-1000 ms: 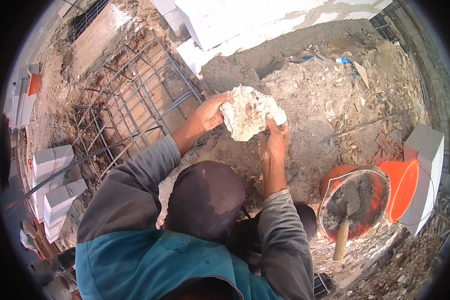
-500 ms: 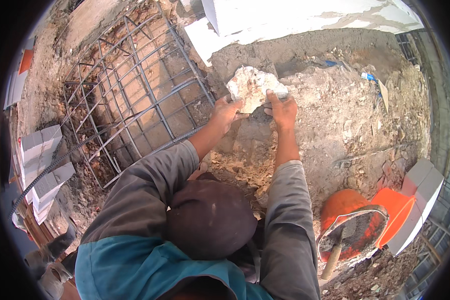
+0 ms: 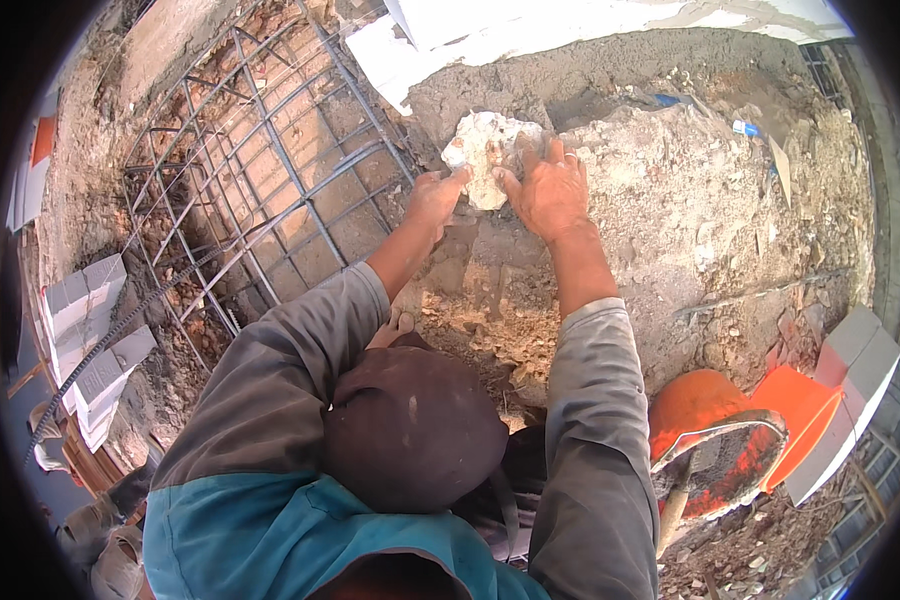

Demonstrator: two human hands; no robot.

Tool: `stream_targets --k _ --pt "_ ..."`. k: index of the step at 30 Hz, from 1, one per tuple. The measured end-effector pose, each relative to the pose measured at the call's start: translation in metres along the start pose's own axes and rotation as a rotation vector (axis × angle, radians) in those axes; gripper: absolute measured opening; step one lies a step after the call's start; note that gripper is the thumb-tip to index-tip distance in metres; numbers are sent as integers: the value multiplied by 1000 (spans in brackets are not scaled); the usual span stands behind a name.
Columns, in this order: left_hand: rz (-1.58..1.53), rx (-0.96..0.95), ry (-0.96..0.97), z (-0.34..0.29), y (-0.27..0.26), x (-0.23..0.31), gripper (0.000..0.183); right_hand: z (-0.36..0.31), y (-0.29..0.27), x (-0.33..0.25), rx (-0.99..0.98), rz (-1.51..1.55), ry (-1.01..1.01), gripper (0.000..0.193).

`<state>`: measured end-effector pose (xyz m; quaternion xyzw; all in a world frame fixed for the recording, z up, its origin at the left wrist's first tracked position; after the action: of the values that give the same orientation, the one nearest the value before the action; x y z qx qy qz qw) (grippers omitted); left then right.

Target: The person applies mortar from a bucket with a trowel and places stones into the mixture to build a foundation wall.

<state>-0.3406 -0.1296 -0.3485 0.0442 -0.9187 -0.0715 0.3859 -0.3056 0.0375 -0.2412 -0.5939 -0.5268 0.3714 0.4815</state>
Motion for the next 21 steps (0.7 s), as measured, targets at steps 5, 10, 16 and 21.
stream_targets --k 5,10,16,21 --pt "0 -32 -88 2 -3 3 54 -3 -11 -4 -173 -38 18 60" --pt "-28 -23 -71 14 -8 -3 55 3 -4 -6 -86 18 -71 60" --pt "67 -157 -227 2 11 30 52 -24 -31 -5 -88 107 138 67" --pt "297 -18 -179 -31 24 41 68 -215 -100 -7 310 701 281 59"
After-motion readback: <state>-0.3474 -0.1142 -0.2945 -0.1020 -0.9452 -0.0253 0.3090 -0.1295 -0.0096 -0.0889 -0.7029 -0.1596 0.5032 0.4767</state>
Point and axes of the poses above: each hand's wrist, its own z-axis towards the middle knuckle, its own y-axis out of the palm, x = y × z, the point moved 2 cm from there along z, towards the middle knuckle, and after that the axes turned 14 degrees about -z, right-handed, at the moved point
